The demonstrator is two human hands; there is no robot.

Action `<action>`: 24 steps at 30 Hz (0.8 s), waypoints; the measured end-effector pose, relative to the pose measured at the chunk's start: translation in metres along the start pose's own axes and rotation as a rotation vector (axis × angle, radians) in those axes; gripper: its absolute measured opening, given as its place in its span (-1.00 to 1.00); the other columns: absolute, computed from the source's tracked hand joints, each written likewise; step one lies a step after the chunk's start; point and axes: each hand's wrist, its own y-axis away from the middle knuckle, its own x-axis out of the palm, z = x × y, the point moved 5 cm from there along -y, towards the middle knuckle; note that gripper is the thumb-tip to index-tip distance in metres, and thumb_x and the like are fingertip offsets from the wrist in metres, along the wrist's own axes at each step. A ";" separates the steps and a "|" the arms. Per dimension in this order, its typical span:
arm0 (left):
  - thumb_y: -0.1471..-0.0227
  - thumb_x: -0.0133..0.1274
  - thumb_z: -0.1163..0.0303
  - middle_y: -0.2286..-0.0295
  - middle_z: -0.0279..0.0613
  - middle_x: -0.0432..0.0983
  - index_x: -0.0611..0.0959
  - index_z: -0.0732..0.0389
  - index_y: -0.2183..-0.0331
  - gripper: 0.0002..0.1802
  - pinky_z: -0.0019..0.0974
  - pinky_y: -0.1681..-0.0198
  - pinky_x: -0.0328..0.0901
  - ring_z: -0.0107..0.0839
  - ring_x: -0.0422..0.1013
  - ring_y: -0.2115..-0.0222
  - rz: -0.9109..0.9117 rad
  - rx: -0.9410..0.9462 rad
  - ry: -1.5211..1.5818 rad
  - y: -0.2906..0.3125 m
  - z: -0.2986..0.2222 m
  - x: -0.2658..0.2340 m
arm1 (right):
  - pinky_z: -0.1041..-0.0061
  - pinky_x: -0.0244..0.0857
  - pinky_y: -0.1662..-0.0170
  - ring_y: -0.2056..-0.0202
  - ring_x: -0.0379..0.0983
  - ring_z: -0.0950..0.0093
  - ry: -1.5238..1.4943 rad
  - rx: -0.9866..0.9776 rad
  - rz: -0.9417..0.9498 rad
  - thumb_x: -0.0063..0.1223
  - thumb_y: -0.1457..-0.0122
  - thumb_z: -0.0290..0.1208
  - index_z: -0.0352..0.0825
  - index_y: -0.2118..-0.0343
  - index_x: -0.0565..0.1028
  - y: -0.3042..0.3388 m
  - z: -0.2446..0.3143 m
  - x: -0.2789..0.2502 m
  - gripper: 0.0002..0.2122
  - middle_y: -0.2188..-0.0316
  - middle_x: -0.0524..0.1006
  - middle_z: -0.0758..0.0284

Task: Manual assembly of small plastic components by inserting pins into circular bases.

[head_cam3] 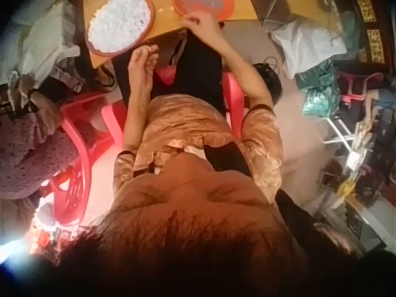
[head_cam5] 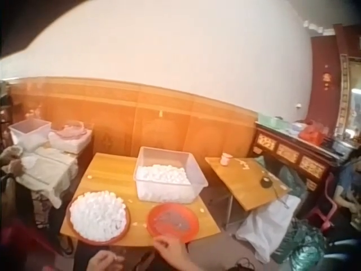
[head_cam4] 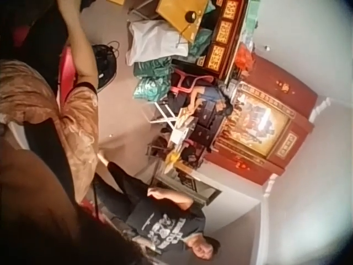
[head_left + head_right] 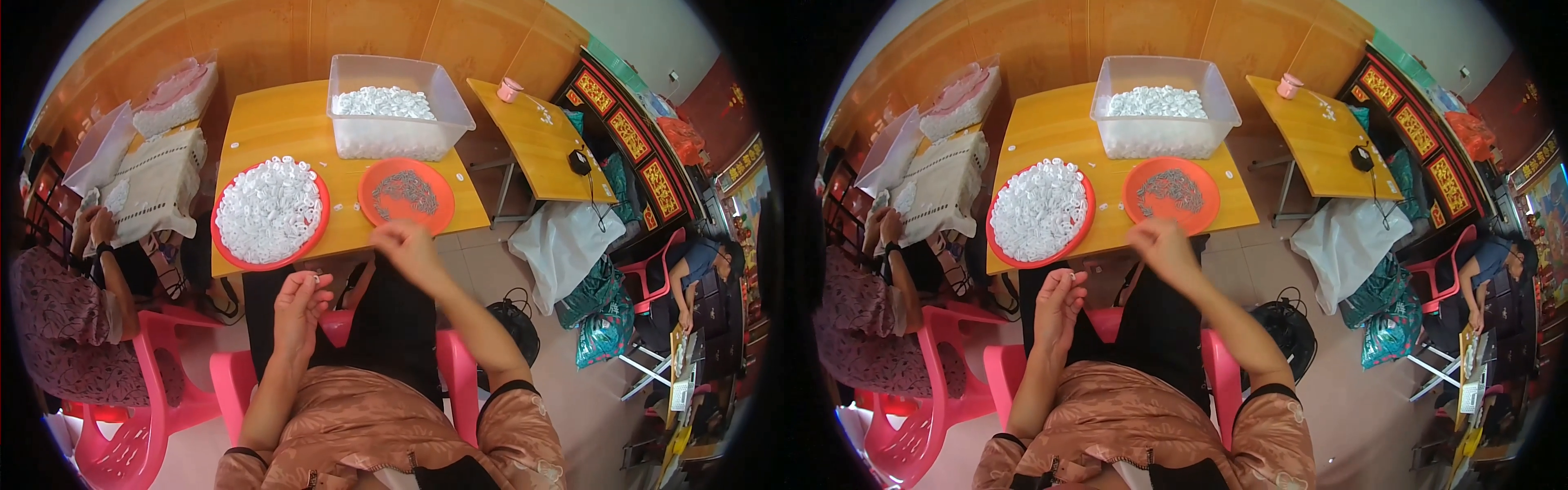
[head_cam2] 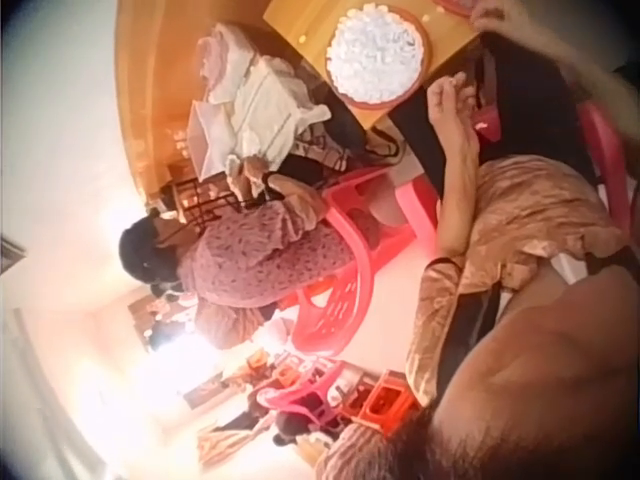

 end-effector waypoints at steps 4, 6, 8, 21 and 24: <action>-0.08 0.01 0.38 0.39 -0.25 0.54 0.51 0.13 0.32 -0.91 -0.58 0.47 0.30 -0.61 0.43 0.55 0.007 0.041 -0.018 0.000 -0.003 0.000 | 0.39 0.33 0.36 0.44 0.48 0.28 0.418 0.044 -0.117 0.16 0.07 -0.42 -0.35 0.51 0.55 -0.035 -0.061 -0.059 -0.89 0.54 0.52 0.19; -0.07 0.01 0.38 0.40 -0.25 0.54 0.52 0.13 0.31 -0.90 -0.59 0.48 0.30 -0.61 0.43 0.56 0.044 0.035 -0.013 -0.001 0.002 -0.003 | 0.26 0.33 0.35 0.42 0.48 0.18 0.570 0.134 -0.064 0.16 0.08 -0.40 -0.33 0.54 0.55 -0.040 -0.070 -0.067 -0.89 0.55 0.52 0.14; -0.07 0.02 0.39 0.40 -0.26 0.54 0.52 0.14 0.31 -0.90 -0.59 0.48 0.29 -0.61 0.42 0.57 0.076 0.031 -0.012 0.000 0.002 -0.006 | 0.25 0.33 0.35 0.42 0.48 0.18 0.597 0.103 -0.048 0.17 0.08 -0.39 -0.32 0.54 0.55 -0.043 -0.070 -0.065 -0.88 0.55 0.52 0.14; -0.06 0.03 0.42 0.40 -0.19 0.55 0.53 0.19 0.29 -0.87 -0.59 0.41 0.36 -0.55 0.49 0.47 0.151 -0.101 0.048 0.009 -0.006 0.008 | 0.20 0.34 0.32 0.40 0.48 0.15 0.678 0.110 0.032 0.11 0.06 -0.38 -0.33 0.55 0.55 -0.053 -0.070 -0.049 -0.88 0.54 0.52 0.09; -0.06 0.03 0.42 0.38 -0.17 0.55 0.53 0.19 0.29 -0.87 -0.57 0.41 0.36 -0.54 0.49 0.45 0.154 -0.129 -0.054 0.010 -0.004 0.012 | 0.23 0.34 0.28 0.39 0.47 0.14 0.796 0.035 0.097 0.09 0.09 -0.43 -0.35 0.55 0.56 -0.064 -0.086 -0.041 -0.89 0.55 0.52 0.09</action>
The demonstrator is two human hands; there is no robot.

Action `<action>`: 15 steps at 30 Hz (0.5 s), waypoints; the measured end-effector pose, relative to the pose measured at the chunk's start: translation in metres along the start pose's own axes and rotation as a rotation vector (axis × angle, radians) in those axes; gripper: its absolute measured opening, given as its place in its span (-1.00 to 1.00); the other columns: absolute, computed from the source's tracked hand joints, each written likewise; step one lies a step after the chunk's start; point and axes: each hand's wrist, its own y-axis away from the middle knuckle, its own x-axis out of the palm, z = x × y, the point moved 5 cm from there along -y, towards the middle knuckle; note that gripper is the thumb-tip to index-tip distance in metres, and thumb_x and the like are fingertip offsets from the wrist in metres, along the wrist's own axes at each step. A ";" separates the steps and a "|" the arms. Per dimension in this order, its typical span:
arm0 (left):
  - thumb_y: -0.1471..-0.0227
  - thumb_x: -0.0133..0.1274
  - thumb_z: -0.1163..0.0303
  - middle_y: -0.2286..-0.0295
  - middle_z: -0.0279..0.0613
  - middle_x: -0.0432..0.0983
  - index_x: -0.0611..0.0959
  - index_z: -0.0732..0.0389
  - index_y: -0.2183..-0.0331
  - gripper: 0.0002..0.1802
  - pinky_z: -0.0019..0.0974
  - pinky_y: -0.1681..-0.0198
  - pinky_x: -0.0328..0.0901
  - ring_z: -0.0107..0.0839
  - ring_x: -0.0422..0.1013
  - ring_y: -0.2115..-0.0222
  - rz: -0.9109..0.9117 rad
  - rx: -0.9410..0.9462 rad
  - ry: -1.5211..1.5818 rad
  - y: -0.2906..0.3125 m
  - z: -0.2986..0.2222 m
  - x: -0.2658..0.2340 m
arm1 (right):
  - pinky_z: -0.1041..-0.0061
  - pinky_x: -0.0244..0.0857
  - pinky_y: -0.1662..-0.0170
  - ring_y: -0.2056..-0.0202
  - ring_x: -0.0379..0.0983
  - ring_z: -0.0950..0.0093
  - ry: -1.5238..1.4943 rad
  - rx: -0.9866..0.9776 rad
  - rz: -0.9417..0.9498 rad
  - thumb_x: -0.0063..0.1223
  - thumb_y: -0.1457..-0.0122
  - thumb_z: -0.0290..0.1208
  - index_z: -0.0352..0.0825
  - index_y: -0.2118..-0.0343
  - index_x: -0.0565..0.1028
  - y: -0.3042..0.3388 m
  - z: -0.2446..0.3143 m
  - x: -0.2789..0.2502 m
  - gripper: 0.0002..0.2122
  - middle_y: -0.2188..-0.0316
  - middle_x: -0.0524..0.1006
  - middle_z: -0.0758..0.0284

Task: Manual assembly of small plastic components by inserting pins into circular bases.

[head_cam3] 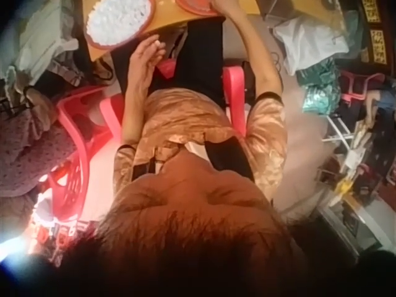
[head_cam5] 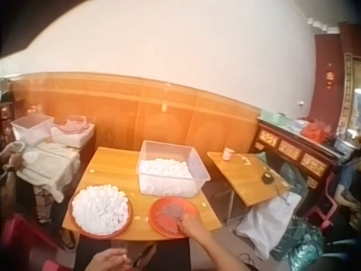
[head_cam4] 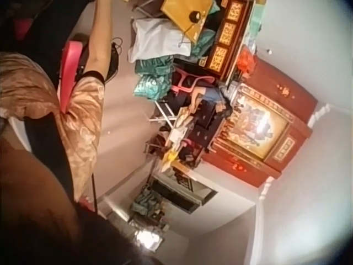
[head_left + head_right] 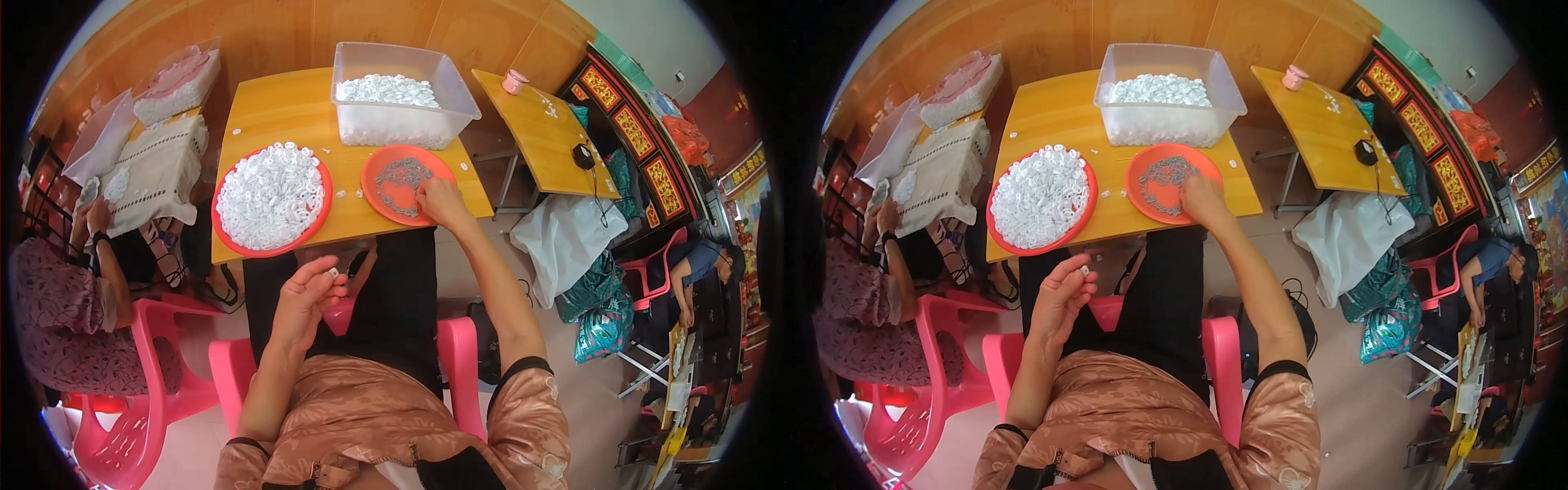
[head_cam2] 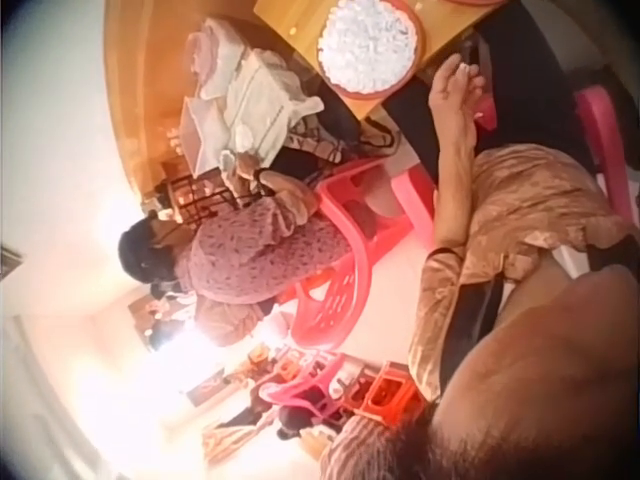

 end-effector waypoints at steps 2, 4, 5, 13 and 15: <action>-0.06 0.03 0.41 0.37 -0.16 0.56 0.53 0.18 0.29 -0.87 -0.57 0.40 0.37 -0.54 0.49 0.44 -0.018 -0.028 -0.056 0.000 0.002 -0.002 | 0.21 0.33 0.30 0.41 0.47 0.12 0.004 -0.016 0.029 0.05 0.09 -0.45 -0.39 0.56 0.53 -0.002 -0.004 0.004 -0.89 0.56 0.51 0.07; -0.06 0.02 0.41 0.36 -0.15 0.55 0.51 0.18 0.29 -0.87 -0.54 0.39 0.37 -0.53 0.49 0.44 0.031 -0.037 -0.048 -0.002 0.002 -0.001 | 0.20 0.33 0.31 0.43 0.46 0.10 0.005 -0.044 0.061 0.01 0.08 -0.47 -0.43 0.57 0.51 -0.001 0.002 0.002 -0.88 0.57 0.49 0.05; -0.06 0.02 0.41 0.36 -0.15 0.55 0.51 0.18 0.29 -0.87 -0.54 0.39 0.37 -0.53 0.49 0.44 0.010 -0.033 -0.047 -0.001 0.000 -0.004 | 0.26 0.32 0.37 0.50 0.45 0.17 -0.102 -0.069 -0.008 0.02 0.09 -0.48 -0.44 0.56 0.48 0.003 0.007 -0.004 -0.89 0.61 0.48 0.09; -0.08 0.01 0.38 0.32 -0.15 0.54 0.51 0.20 0.25 -0.83 -0.55 0.34 0.35 -0.54 0.48 0.39 -0.039 0.078 -0.026 -0.001 -0.015 -0.006 | 0.72 0.12 0.56 0.64 0.26 0.77 -0.877 -0.022 0.061 0.12 0.05 -0.56 -0.40 0.51 0.48 0.072 0.119 -0.046 -0.94 0.69 0.41 0.47; -0.08 0.01 0.39 0.33 -0.17 0.53 0.51 0.21 0.25 -0.82 -0.55 0.34 0.35 -0.56 0.47 0.39 -0.046 0.100 -0.028 -0.002 -0.016 -0.010 | 0.77 0.12 0.57 0.63 0.28 0.79 -1.140 -0.001 0.200 0.08 -0.01 -0.59 -0.42 0.41 0.51 0.086 0.149 -0.053 -0.93 0.64 0.44 0.47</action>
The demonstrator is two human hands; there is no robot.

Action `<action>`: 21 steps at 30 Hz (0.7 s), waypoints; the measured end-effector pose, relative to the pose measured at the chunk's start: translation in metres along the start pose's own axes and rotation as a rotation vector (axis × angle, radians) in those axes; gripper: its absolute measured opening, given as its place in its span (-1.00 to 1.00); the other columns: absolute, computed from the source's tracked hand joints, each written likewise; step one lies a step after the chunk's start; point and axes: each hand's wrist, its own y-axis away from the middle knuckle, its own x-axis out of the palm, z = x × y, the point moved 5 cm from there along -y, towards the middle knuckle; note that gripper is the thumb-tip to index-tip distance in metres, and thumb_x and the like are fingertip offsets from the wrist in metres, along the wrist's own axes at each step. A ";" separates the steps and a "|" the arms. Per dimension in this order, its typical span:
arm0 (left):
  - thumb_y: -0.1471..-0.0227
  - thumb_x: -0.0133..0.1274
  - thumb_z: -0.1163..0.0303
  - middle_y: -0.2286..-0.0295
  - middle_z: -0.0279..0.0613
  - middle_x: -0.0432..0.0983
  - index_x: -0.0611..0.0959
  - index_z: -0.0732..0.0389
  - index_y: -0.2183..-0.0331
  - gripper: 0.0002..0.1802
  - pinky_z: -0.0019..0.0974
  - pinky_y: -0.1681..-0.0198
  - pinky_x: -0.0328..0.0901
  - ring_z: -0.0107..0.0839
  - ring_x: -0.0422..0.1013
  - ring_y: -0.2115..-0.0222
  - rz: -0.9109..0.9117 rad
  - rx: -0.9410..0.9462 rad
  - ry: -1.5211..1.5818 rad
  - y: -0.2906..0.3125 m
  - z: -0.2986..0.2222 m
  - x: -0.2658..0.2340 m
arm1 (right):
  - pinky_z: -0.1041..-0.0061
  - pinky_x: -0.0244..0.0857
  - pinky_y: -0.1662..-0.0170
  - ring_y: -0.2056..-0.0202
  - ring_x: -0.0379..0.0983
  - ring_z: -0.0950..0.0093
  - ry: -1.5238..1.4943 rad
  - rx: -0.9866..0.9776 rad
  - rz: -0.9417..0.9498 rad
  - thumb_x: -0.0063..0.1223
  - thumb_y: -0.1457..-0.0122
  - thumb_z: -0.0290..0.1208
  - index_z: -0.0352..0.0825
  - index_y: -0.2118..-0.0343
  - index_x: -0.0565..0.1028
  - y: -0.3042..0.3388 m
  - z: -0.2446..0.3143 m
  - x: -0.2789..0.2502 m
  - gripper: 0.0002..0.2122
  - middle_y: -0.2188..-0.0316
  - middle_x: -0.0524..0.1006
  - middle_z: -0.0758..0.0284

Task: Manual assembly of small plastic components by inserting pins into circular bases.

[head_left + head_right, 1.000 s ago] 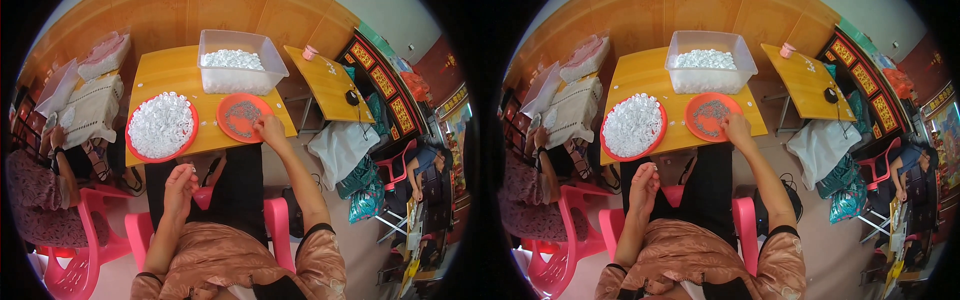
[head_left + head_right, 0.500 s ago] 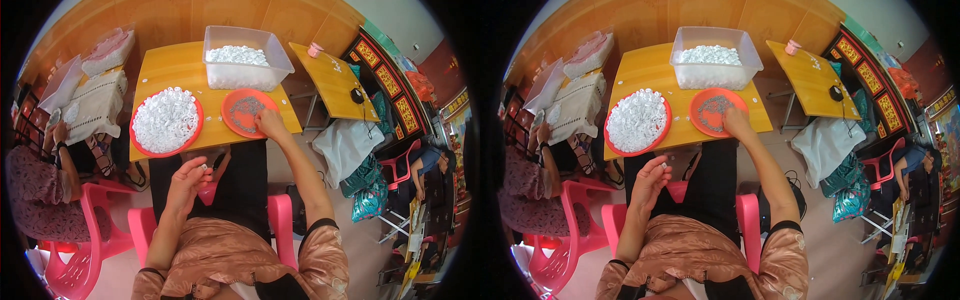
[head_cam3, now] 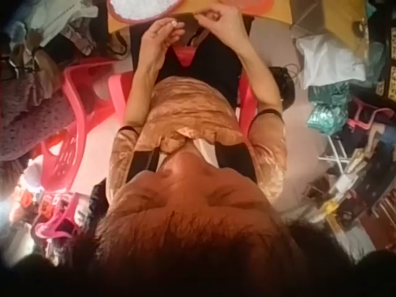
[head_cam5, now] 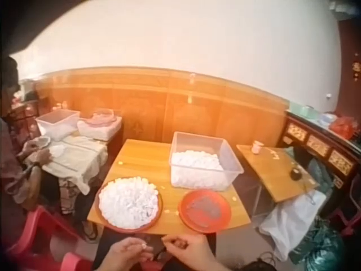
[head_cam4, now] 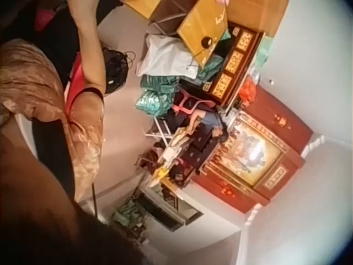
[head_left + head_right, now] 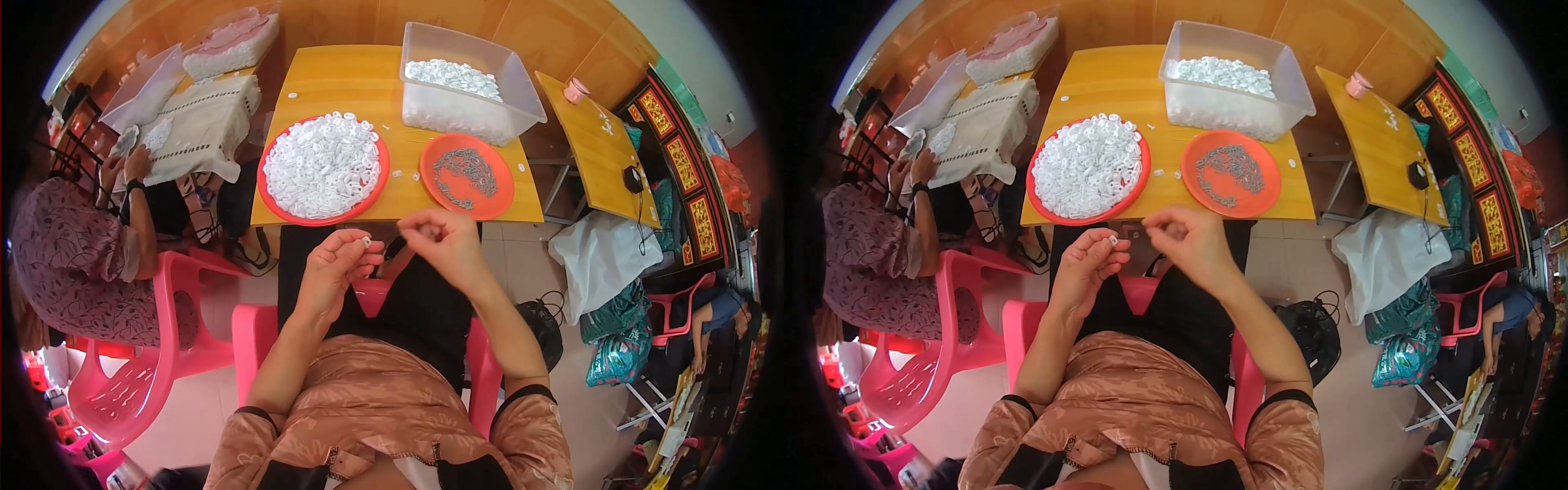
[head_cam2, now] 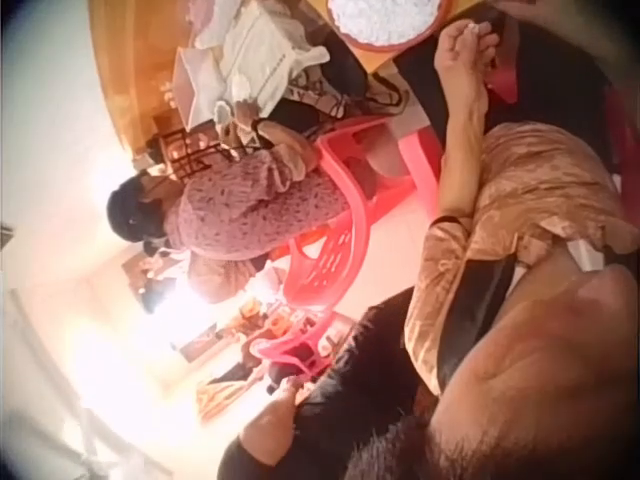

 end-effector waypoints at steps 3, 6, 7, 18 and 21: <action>-0.07 0.02 0.41 0.36 -0.21 0.53 0.52 0.23 0.25 -0.83 -0.55 0.35 0.35 -0.57 0.46 0.41 -0.032 0.049 0.013 -0.005 0.003 -0.009 | 0.75 0.17 0.56 0.62 0.33 0.73 0.161 -0.344 -0.014 0.03 -0.03 -0.63 -0.41 0.34 0.52 0.006 0.014 0.021 -0.89 0.56 0.46 0.42; -0.06 0.03 0.43 0.39 -0.25 0.53 0.53 0.24 0.27 -0.84 -0.56 0.36 0.34 -0.58 0.45 0.43 -0.067 0.086 0.047 -0.007 0.005 -0.015 | 0.52 0.31 0.45 0.52 0.44 0.45 0.163 -0.313 0.036 0.04 0.02 -0.59 -0.38 0.38 0.51 0.003 0.010 0.041 -0.89 0.50 0.49 0.26; -0.05 0.03 0.44 0.40 -0.27 0.52 0.54 0.25 0.28 -0.85 -0.57 0.37 0.34 -0.58 0.45 0.44 -0.073 0.096 0.067 -0.007 0.005 -0.016 | 0.49 0.32 0.41 0.47 0.46 0.36 0.139 -0.326 0.043 0.03 0.02 -0.61 -0.39 0.38 0.51 0.003 0.017 0.045 -0.89 0.49 0.49 0.21; -0.06 0.02 0.44 0.41 -0.21 0.54 0.52 0.26 0.32 -0.88 -0.57 0.38 0.34 -0.56 0.46 0.44 -0.070 0.170 0.044 0.002 -0.018 -0.008 | 0.54 0.35 0.35 0.42 0.51 0.40 0.076 -0.380 -0.051 0.06 0.01 -0.64 -0.42 0.36 0.52 0.006 0.018 0.044 -0.88 0.44 0.55 0.22; -0.05 0.03 0.44 0.42 -0.20 0.54 0.52 0.27 0.33 -0.88 -0.57 0.39 0.34 -0.55 0.46 0.46 -0.064 0.191 0.006 0.006 -0.019 -0.004 | 0.62 0.34 0.44 0.45 0.49 0.53 0.068 -0.409 -0.080 0.06 -0.02 -0.64 -0.42 0.32 0.52 0.007 0.018 0.044 -0.86 0.44 0.55 0.27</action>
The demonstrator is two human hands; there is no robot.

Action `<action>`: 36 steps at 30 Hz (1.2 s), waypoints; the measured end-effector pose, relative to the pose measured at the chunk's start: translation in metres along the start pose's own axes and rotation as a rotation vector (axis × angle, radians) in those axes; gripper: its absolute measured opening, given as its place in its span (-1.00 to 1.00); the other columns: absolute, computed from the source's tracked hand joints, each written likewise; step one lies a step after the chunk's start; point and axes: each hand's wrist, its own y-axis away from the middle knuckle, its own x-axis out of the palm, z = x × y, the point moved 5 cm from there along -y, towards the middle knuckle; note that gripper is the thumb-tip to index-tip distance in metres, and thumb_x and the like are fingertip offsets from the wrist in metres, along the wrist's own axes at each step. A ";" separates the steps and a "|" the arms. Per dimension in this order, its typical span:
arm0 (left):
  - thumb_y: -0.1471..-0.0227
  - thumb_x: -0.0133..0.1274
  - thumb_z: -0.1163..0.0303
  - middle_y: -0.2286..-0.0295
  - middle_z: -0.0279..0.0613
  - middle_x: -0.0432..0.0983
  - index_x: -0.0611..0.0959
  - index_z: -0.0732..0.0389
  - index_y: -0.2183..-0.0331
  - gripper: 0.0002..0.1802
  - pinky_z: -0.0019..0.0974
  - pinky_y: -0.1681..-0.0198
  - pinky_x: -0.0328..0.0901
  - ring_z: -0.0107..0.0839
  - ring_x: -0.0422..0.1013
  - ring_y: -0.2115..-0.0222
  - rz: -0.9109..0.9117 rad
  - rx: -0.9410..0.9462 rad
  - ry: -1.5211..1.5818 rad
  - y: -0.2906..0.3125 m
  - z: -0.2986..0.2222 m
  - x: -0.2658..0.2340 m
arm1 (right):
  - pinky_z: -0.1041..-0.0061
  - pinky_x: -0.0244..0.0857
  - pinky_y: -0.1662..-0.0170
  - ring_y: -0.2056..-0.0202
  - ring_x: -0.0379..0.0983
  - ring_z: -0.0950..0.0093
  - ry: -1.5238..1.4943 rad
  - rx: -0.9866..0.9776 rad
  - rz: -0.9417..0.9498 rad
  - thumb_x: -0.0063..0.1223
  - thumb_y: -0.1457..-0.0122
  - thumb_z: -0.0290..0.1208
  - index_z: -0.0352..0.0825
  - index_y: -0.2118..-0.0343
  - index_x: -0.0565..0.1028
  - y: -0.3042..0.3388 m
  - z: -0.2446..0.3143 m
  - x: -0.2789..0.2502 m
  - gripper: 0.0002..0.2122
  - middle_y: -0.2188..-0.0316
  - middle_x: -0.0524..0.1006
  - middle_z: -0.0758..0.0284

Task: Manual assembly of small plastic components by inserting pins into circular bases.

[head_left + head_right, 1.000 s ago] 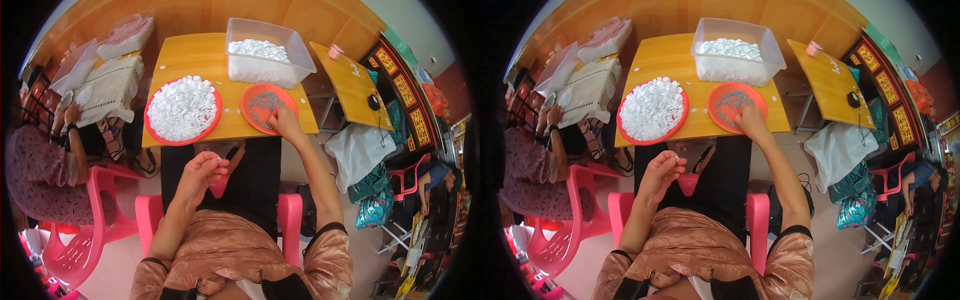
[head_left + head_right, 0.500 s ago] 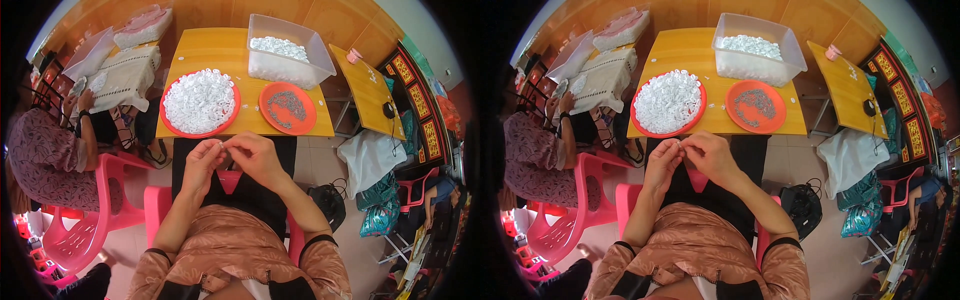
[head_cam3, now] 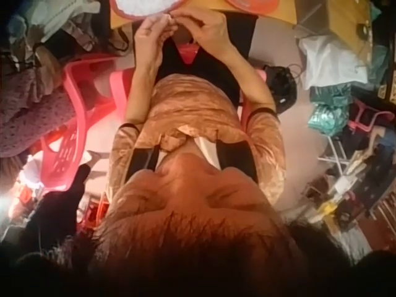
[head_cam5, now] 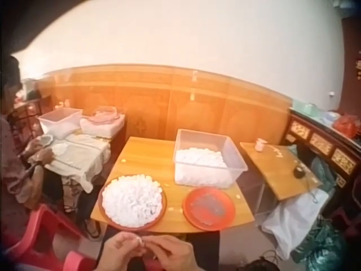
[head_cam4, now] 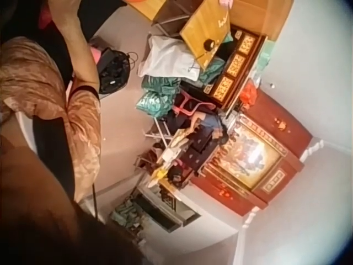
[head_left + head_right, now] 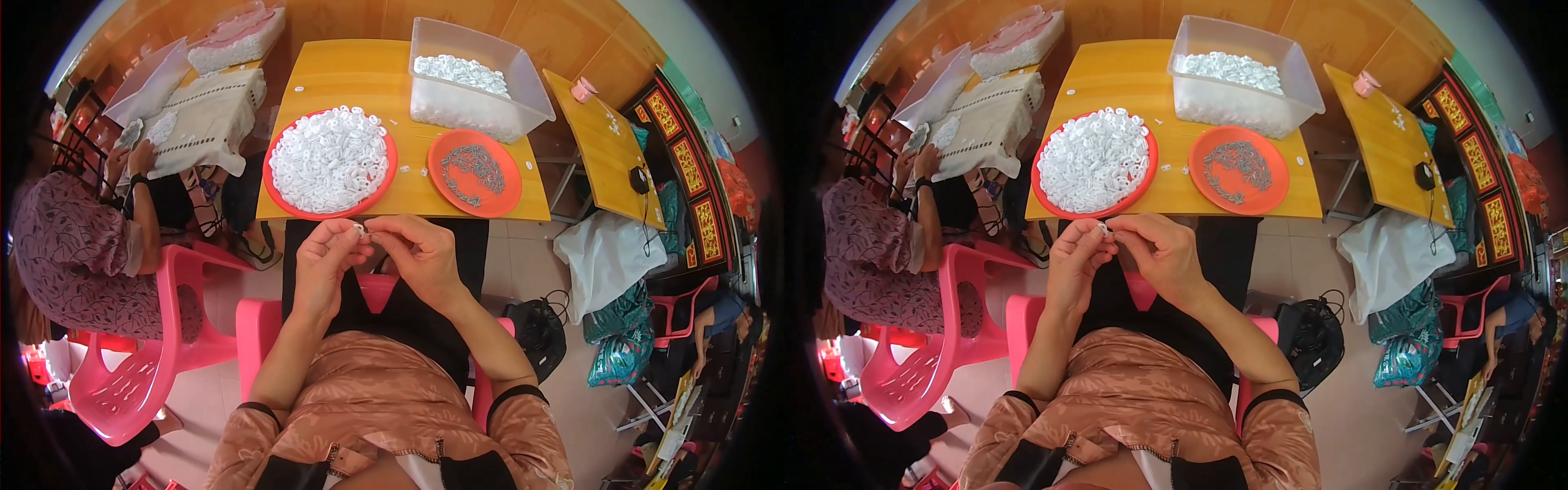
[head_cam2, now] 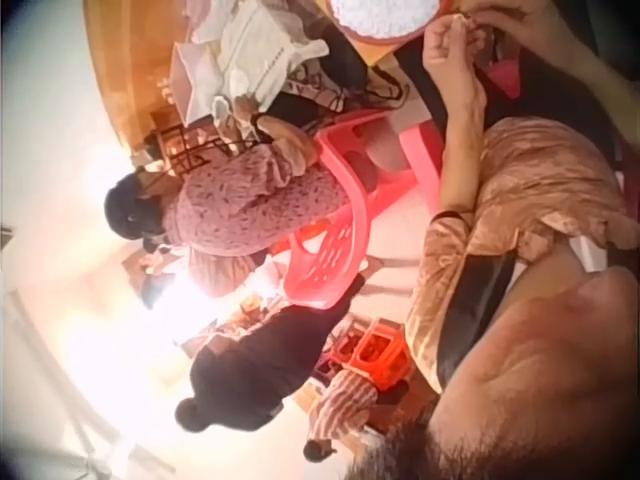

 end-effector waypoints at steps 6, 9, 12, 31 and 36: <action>-0.04 0.03 0.46 0.44 -0.22 0.53 0.52 0.28 0.33 -0.88 -0.57 0.40 0.31 -0.57 0.45 0.47 0.003 0.065 -0.104 0.003 -0.005 0.004 | 0.73 0.32 0.53 0.47 0.45 0.70 -0.108 0.069 0.000 0.06 -0.06 -0.63 -0.41 0.25 0.52 0.002 -0.005 0.000 -0.83 0.43 0.56 0.36; -0.04 0.04 0.46 0.45 -0.25 0.53 0.52 0.28 0.33 -0.89 -0.57 0.40 0.30 -0.58 0.44 0.47 0.009 0.099 -0.160 0.003 -0.006 0.005 | 0.74 0.31 0.54 0.49 0.44 0.71 -0.110 0.066 0.010 0.05 -0.07 -0.63 -0.40 0.24 0.51 0.003 -0.002 0.001 -0.82 0.43 0.56 0.38; -0.04 0.04 0.46 0.46 -0.27 0.52 0.52 0.28 0.33 -0.88 -0.56 0.40 0.30 -0.58 0.44 0.47 0.017 0.105 -0.181 0.003 -0.006 0.003 | 0.74 0.32 0.54 0.49 0.45 0.70 -0.180 0.171 0.028 0.05 -0.07 -0.64 -0.40 0.22 0.50 0.005 -0.006 0.002 -0.81 0.43 0.55 0.37; -0.06 0.02 0.49 0.47 -0.27 0.51 0.51 0.31 0.33 -0.90 -0.59 0.41 0.32 -0.62 0.43 0.47 0.032 0.158 -0.227 0.003 -0.006 0.007 | 0.75 0.29 0.37 0.41 0.44 0.71 -0.271 0.218 -0.027 0.07 -0.05 -0.64 -0.41 0.19 0.45 0.007 -0.015 0.004 -0.77 0.44 0.55 0.36; -0.06 0.01 0.49 0.46 -0.24 0.52 0.51 0.31 0.32 -0.88 -0.57 0.41 0.31 -0.56 0.45 0.50 0.025 0.185 -0.286 0.003 -0.002 0.007 | 0.70 0.35 0.34 0.39 0.46 0.64 -0.241 0.244 -0.019 0.02 -0.06 -0.71 -0.42 0.29 0.29 0.010 -0.019 0.004 -0.81 0.41 0.53 0.29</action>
